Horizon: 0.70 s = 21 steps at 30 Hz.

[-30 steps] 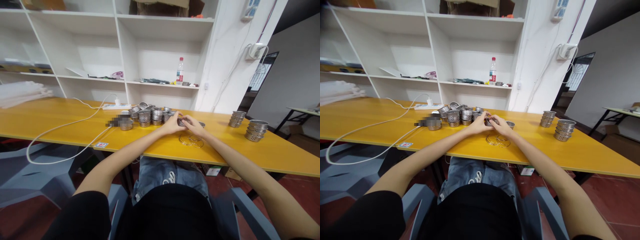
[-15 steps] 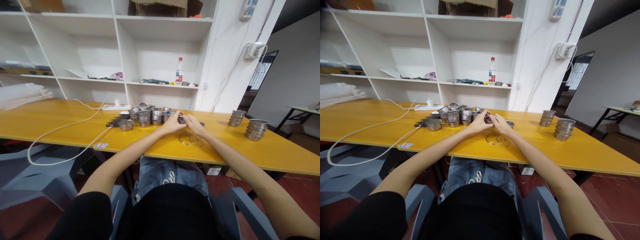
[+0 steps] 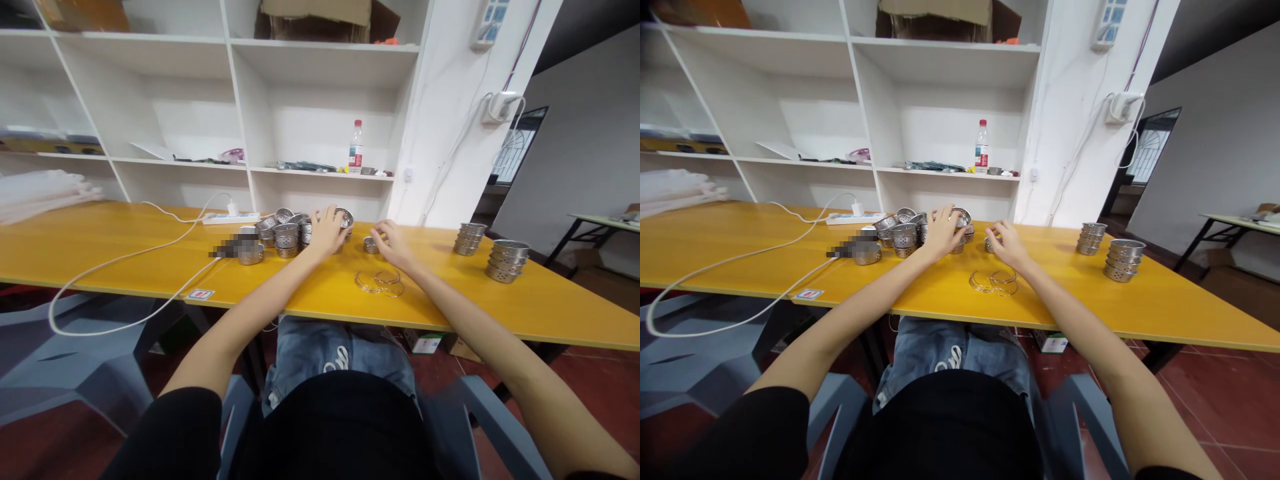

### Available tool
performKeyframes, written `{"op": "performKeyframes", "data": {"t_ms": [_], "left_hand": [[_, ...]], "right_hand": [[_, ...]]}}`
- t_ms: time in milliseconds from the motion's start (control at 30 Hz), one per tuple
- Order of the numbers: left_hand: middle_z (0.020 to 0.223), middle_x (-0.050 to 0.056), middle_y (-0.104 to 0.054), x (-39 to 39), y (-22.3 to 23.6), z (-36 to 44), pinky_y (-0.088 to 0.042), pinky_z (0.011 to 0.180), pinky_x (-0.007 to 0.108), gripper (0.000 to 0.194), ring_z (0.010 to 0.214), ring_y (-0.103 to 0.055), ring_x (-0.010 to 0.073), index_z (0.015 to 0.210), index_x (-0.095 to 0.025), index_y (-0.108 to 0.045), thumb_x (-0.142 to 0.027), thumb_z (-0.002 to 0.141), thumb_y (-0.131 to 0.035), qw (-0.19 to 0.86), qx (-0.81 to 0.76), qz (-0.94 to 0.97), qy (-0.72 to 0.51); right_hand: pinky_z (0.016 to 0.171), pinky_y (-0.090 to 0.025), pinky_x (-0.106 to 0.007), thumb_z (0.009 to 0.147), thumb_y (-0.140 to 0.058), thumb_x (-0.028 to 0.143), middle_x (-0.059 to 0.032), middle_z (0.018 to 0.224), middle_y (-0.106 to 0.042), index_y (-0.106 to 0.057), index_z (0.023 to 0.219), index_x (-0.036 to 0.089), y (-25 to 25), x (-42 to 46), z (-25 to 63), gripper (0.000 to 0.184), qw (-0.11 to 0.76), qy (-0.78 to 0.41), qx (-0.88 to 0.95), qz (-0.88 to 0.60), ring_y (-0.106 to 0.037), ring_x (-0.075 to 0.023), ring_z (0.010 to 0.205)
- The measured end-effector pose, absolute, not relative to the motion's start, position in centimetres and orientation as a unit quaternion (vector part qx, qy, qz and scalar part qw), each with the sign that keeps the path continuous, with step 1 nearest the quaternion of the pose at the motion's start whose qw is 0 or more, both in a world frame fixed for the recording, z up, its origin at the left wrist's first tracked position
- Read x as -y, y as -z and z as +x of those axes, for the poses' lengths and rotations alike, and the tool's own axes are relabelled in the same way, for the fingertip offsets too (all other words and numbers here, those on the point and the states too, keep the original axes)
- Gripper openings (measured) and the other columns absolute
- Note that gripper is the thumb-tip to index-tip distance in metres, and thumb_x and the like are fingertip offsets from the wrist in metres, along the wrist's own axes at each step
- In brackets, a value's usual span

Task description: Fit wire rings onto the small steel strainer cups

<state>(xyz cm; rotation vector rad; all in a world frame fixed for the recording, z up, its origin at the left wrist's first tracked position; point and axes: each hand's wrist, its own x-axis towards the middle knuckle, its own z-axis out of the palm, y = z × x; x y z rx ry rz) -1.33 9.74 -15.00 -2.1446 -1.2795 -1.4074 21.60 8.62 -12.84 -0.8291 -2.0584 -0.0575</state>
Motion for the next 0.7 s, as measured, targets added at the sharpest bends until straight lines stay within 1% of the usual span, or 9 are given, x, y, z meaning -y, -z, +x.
{"op": "performKeyframes", "data": {"t_ms": [67,200,300,367,400,467,500,600,700], "left_hand": [[0.15,0.025,-0.055,-10.3,15.4,-1.2,-0.01,0.124,0.068,0.028,0.141,-0.047,0.0418,0.12,-0.018,-0.061,-0.037,0.101,-0.054,0.14,0.455,-0.738,0.479],[0.138,0.024,-0.062,-11.0,16.0,-1.3,0.0,0.125,0.072,0.026,0.141,-0.048,0.0403,0.117,-0.017,-0.062,-0.033,0.101,-0.049,0.145,0.451,-0.75,0.462],[0.128,0.021,-0.067,-11.0,16.3,-1.4,0.002,0.125,0.073,0.025,0.13,-0.054,0.0388,0.117,-0.018,-0.063,-0.029,0.1,-0.047,0.151,0.453,-0.756,0.449],[0.122,0.02,-0.068,-10.8,16.2,-1.3,0.001,0.125,0.072,0.025,0.123,-0.056,0.0383,0.116,-0.018,-0.063,-0.029,0.099,-0.049,0.149,0.457,-0.757,0.443],[0.12,0.02,-0.068,-10.6,16.2,-1.3,0.0,0.125,0.072,0.025,0.122,-0.056,0.0383,0.116,-0.018,-0.063,-0.03,0.098,-0.05,0.15,0.455,-0.759,0.441],[0.123,0.02,-0.067,-10.1,15.9,-1.0,-0.001,0.126,0.069,0.026,0.122,-0.056,0.0379,0.118,-0.018,-0.063,-0.032,0.099,-0.051,0.159,0.441,-0.766,0.441],[0.125,0.019,-0.066,-9.8,15.8,-0.9,-0.003,0.127,0.068,0.028,0.123,-0.055,0.0375,0.119,-0.019,-0.063,-0.033,0.099,-0.05,0.164,0.429,-0.77,0.442],[0.13,0.019,-0.064,-9.1,15.3,-0.3,-0.012,0.126,0.064,0.029,0.127,-0.053,0.037,0.122,-0.019,-0.063,-0.032,0.1,-0.048,0.164,0.395,-0.787,0.445],[0.129,0.019,-0.065,-8.6,15.2,0.1,-0.019,0.122,0.062,0.028,0.126,-0.053,0.0368,0.12,-0.02,-0.064,-0.031,0.101,-0.047,0.144,0.368,-0.809,0.435]], "right_hand": [[0.078,-0.054,-0.037,0.102,-0.052,0.064,-0.0112,0.099,-0.059,-0.064,0.089,0.021,13.1,-8.8,21.5,0.047,0.421,0.019,0.844,-0.332,-0.06,-0.0227,0.087],[0.073,-0.053,-0.035,0.096,-0.06,0.06,-0.0109,0.099,-0.062,-0.066,0.08,0.02,13.0,-9.0,21.4,0.044,0.366,-0.016,0.876,-0.314,-0.06,-0.0195,0.077],[0.068,-0.047,-0.033,0.089,-0.066,0.061,-0.0076,0.084,-0.062,-0.065,0.072,0.019,12.4,-8.7,21.6,0.046,0.331,-0.045,0.881,-0.336,-0.055,-0.0173,0.069],[0.064,-0.043,-0.032,0.084,-0.072,0.065,-0.0043,0.072,-0.06,-0.066,0.071,0.018,11.8,-8.3,21.8,0.049,0.278,-0.117,0.883,-0.36,-0.051,-0.0157,0.064],[0.063,-0.041,-0.031,0.08,-0.075,0.066,-0.0032,0.069,-0.059,-0.067,0.071,0.018,11.5,-8.0,21.9,0.05,0.235,-0.164,0.883,-0.37,-0.051,-0.0151,0.063],[0.06,-0.04,-0.029,0.073,-0.081,0.067,-0.0025,0.067,-0.062,-0.071,0.072,0.017,10.8,-7.4,22.1,0.051,0.14,-0.243,0.878,-0.388,-0.052,-0.0146,0.061],[0.059,-0.039,-0.029,0.069,-0.085,0.065,-0.0025,0.067,-0.064,-0.073,0.073,0.017,10.4,-7.2,22.2,0.05,0.099,-0.262,0.874,-0.396,-0.053,-0.0144,0.061],[0.055,-0.034,-0.027,0.06,-0.092,0.059,-0.002,0.067,-0.065,-0.076,0.073,0.018,9.3,-6.6,22.8,0.046,0.045,-0.256,0.864,-0.431,-0.05,-0.0124,0.06],[0.052,-0.029,-0.027,0.059,-0.093,0.057,-0.0026,0.065,-0.064,-0.079,0.077,0.018,8.3,-6.4,23.9,0.045,-0.008,-0.27,0.841,-0.468,-0.043,-0.0106,0.056]]}}
